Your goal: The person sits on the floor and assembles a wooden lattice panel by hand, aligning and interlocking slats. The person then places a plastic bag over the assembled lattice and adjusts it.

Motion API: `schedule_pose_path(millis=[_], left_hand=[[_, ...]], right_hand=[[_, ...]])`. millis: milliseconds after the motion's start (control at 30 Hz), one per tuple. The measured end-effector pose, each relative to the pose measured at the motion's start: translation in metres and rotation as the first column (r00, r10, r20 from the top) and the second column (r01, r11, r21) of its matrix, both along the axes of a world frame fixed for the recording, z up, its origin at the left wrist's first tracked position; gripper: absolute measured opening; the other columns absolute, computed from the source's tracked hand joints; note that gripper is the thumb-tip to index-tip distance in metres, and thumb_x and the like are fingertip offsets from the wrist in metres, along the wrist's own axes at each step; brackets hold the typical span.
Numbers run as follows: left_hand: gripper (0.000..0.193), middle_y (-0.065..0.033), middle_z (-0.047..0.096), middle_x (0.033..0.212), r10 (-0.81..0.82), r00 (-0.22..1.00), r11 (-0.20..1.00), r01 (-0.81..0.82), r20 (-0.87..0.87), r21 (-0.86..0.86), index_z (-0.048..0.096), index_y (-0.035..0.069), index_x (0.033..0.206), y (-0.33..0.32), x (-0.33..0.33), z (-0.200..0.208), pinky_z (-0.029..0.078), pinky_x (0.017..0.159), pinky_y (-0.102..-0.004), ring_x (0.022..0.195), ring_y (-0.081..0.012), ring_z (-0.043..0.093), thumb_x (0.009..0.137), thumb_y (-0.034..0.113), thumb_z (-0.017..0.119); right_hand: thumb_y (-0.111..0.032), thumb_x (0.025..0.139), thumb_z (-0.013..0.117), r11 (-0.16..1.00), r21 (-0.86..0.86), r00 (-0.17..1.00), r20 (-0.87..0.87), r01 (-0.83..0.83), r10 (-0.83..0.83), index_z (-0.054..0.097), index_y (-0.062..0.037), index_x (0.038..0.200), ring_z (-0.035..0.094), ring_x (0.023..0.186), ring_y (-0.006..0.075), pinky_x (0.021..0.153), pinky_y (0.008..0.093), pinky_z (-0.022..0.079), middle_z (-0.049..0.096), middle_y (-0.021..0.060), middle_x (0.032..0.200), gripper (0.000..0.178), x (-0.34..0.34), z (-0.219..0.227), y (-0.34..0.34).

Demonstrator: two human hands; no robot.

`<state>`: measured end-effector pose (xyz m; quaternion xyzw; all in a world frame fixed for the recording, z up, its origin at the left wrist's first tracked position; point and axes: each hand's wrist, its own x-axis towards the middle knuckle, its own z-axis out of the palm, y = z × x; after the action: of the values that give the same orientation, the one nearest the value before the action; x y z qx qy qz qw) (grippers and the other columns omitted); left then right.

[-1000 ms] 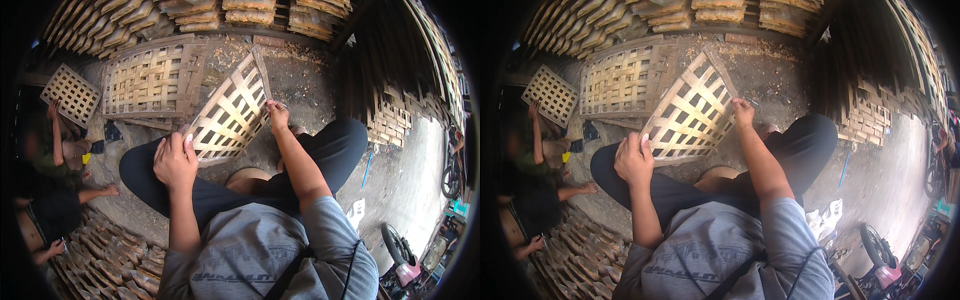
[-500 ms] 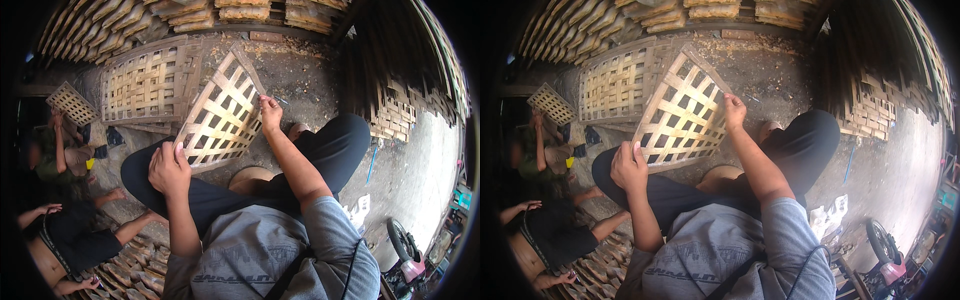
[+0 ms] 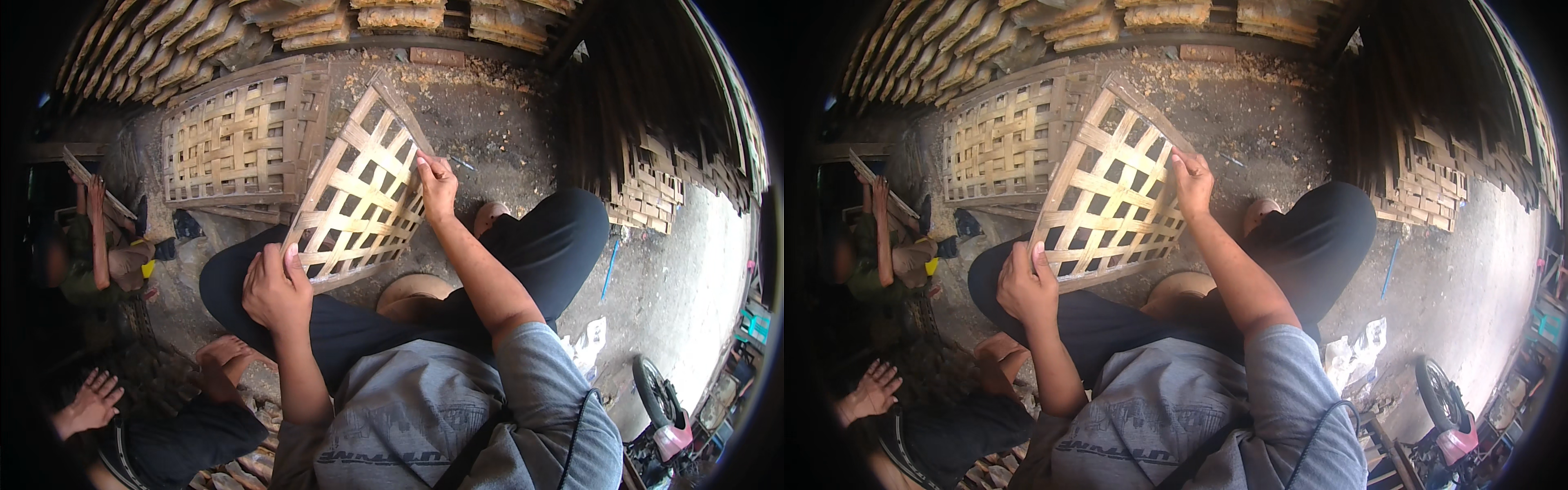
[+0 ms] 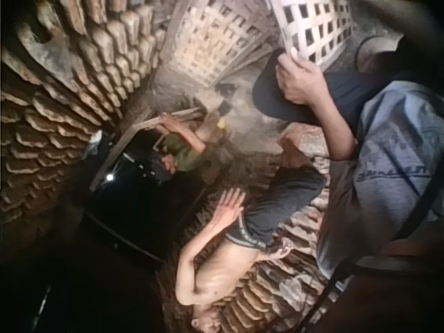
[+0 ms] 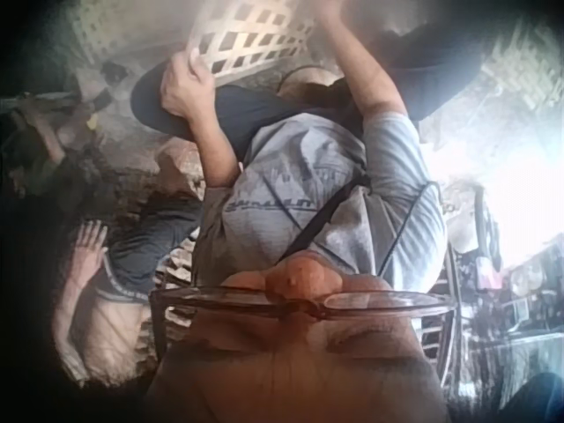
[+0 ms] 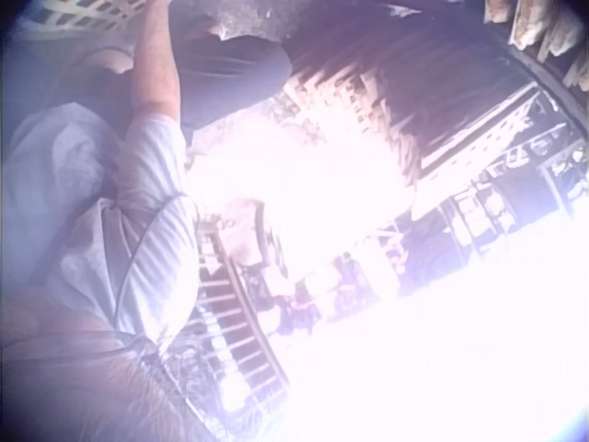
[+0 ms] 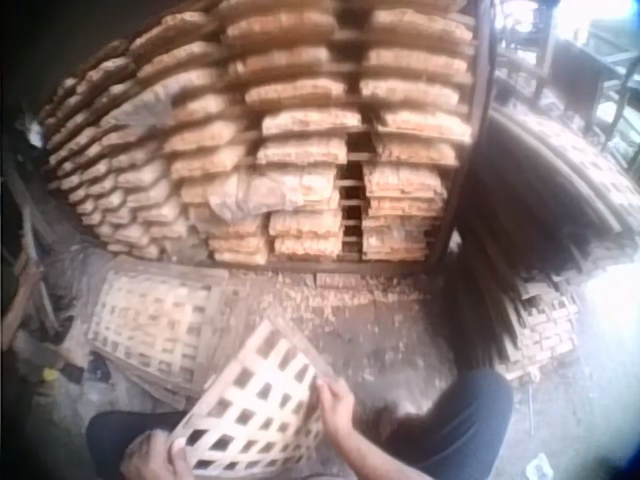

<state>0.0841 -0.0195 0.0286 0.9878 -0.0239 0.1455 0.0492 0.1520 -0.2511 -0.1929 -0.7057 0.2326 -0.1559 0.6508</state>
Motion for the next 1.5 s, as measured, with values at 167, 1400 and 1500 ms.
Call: schedule_pose_path(millis=[167,1400,1500], left_hand=[[0.025,-0.0145,0.066,0.081,-0.027,1.0,1.0,0.027,0.014,-0.003,0.059,0.006,0.087,0.002,0.003,0.0,0.053,0.079,-0.0433,0.084,-0.0369,0.066,0.094,0.029,0.057],[0.02,-0.011,0.057,0.07,-0.01,0.992,0.984,-0.012,-0.124,-0.178,0.054,0.01,0.08,-0.021,0.069,0.027,0.054,0.079,-0.0422,0.069,-0.0323,0.062,0.089,0.026,0.061],[0.018,-0.0062,0.059,0.074,0.026,0.984,0.983,-0.057,-0.178,-0.175,0.053,0.011,0.082,-0.035,0.08,0.044,0.053,0.085,-0.0386,0.07,-0.0222,0.063,0.085,0.025,0.064]], right_hand=[[-0.02,0.09,0.065,0.989,0.118,0.977,-0.205,0.088,-0.062,0.074,-0.0033,0.104,0.063,0.096,0.0213,0.088,0.0327,0.046,0.071,0.0106,0.098,0.024,0.001,-0.029,-0.013],[-0.038,0.098,0.052,0.813,0.554,0.876,-0.466,0.181,0.123,0.058,-0.006,0.111,0.051,0.082,0.0161,0.07,0.031,0.044,0.053,0.0035,0.095,0.035,0.05,-0.074,-0.048],[-0.046,0.099,0.047,0.825,0.513,0.472,-0.681,-0.238,0.56,0.052,-0.001,0.129,0.059,0.104,0.0284,0.083,0.039,0.052,0.056,0.0148,0.122,0.054,0.001,-0.145,-0.062]])
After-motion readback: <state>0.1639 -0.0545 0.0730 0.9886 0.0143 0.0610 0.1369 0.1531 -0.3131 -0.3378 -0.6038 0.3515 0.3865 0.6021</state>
